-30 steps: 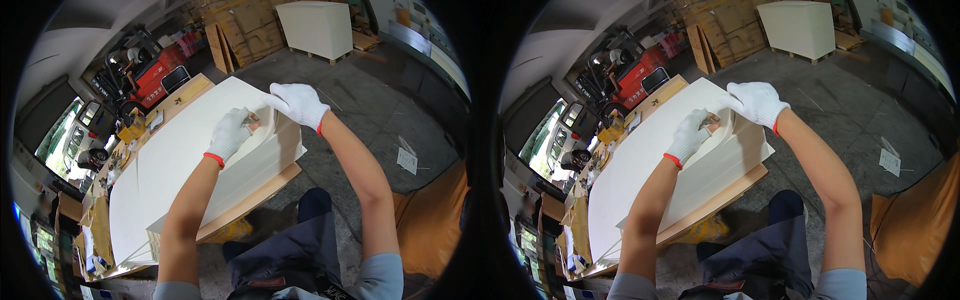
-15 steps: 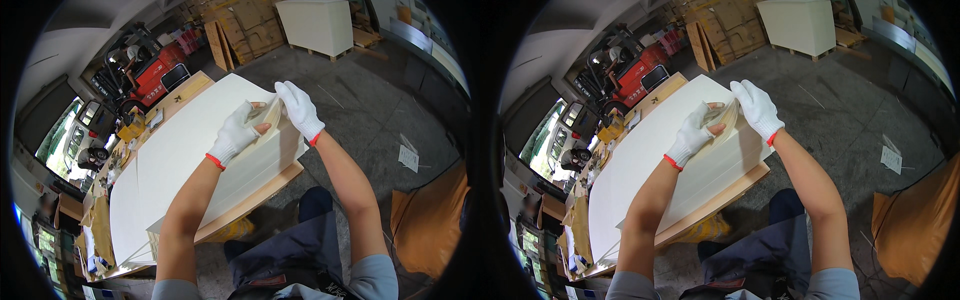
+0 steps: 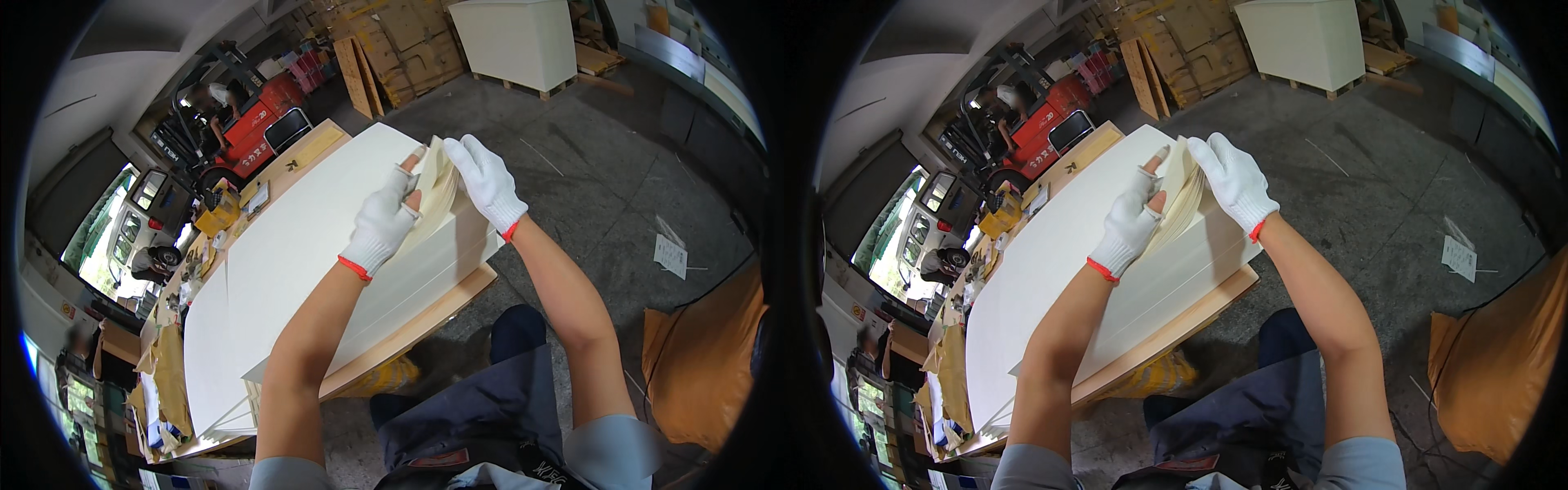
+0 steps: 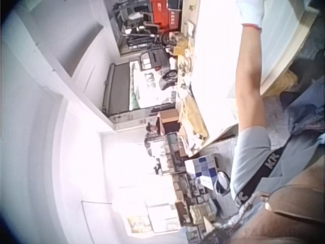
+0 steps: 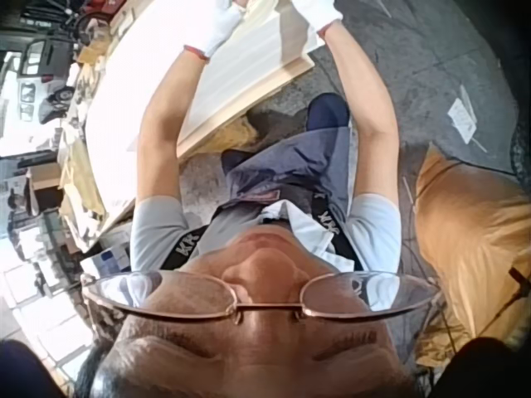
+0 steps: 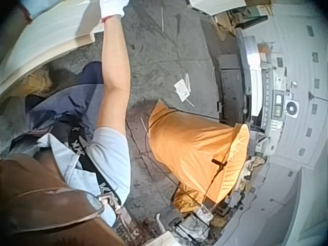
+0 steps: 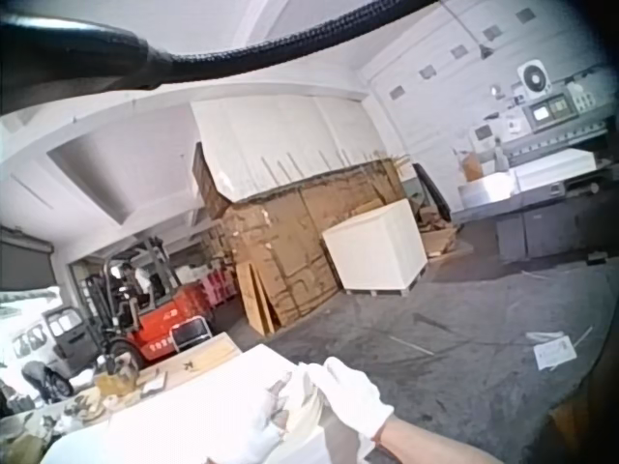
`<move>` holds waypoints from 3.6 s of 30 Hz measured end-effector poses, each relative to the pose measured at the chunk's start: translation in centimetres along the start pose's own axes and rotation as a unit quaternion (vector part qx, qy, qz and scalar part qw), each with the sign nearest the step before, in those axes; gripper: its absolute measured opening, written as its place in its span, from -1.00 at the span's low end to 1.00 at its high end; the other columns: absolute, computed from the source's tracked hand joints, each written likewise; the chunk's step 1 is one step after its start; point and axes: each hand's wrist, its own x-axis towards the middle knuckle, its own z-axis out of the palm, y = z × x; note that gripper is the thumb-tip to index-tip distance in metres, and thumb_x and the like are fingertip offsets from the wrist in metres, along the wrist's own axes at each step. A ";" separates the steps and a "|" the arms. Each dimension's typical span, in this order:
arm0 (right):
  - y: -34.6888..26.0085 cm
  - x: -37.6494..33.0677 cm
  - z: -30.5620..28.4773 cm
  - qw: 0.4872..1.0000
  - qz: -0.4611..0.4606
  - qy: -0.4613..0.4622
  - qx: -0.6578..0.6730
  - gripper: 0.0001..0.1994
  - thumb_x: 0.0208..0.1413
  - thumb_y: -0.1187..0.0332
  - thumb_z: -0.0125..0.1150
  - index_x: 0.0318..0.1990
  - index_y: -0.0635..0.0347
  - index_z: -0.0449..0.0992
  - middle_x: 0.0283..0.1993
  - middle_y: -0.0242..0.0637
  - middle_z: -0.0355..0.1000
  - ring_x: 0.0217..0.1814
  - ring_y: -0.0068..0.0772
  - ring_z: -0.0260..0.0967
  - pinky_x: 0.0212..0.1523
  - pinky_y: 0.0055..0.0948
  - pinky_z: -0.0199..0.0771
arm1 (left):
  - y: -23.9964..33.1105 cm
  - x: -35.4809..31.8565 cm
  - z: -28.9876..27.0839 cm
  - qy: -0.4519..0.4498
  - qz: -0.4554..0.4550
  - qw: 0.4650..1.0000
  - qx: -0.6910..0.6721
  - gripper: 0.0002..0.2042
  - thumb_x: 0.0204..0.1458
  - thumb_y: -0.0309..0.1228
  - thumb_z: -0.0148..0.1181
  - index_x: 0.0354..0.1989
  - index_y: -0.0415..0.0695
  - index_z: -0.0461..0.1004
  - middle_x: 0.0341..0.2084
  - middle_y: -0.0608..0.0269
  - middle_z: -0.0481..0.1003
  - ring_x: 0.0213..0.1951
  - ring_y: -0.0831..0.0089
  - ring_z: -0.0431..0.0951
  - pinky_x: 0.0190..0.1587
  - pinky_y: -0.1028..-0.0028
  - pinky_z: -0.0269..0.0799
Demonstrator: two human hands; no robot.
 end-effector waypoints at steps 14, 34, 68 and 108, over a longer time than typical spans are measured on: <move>0.5 0.1 0.1 1.000 0.013 0.002 -0.005 -0.43 0.34 -0.19 -0.17 -0.31 0.21 0.38 -0.42 -0.07 0.39 -0.30 -0.02 0.39 -0.20 -0.18 0.33 | -0.1 0.2 0.2 -0.054 -0.035 0.998 -0.011 -0.51 0.17 -0.40 0.28 0.26 -0.20 0.31 -0.14 0.16 0.52 -0.21 0.55 0.50 -0.19 0.53 0.45; 0.6 -0.1 0.1 1.000 0.003 0.026 -0.001 -0.46 0.35 -0.16 -0.14 -0.29 0.22 0.37 -0.41 -0.07 0.39 -0.28 0.00 0.38 -0.19 -0.18 0.34 | 1.1 0.1 0.3 -0.034 -0.056 0.995 0.073 -0.53 0.12 -0.22 0.37 0.15 -0.14 0.43 -0.25 0.21 0.60 -0.29 0.56 0.54 -0.18 0.50 0.47; 1.8 -0.6 -3.5 0.993 -0.026 0.102 -0.055 -0.46 0.25 -0.19 0.02 -0.24 0.22 0.49 -0.35 -0.06 0.50 -0.23 0.02 0.48 -0.19 -0.17 0.41 | 4.2 -1.0 0.8 -0.037 0.030 0.973 0.225 -0.52 0.01 -0.41 0.24 0.19 0.09 0.48 -0.17 0.01 0.62 -0.17 0.08 0.66 -0.05 0.29 0.54; 0.9 -0.5 -0.8 0.999 0.032 -0.017 -0.026 -0.42 0.33 -0.21 -0.20 -0.29 0.20 0.41 -0.36 -0.10 0.45 -0.21 -0.04 0.44 -0.11 -0.20 0.35 | 2.0 0.2 -0.2 -0.064 -0.092 0.991 0.076 -0.53 0.15 -0.22 0.29 0.20 -0.15 0.47 -0.05 0.05 0.60 -0.05 0.35 0.59 0.05 0.43 0.43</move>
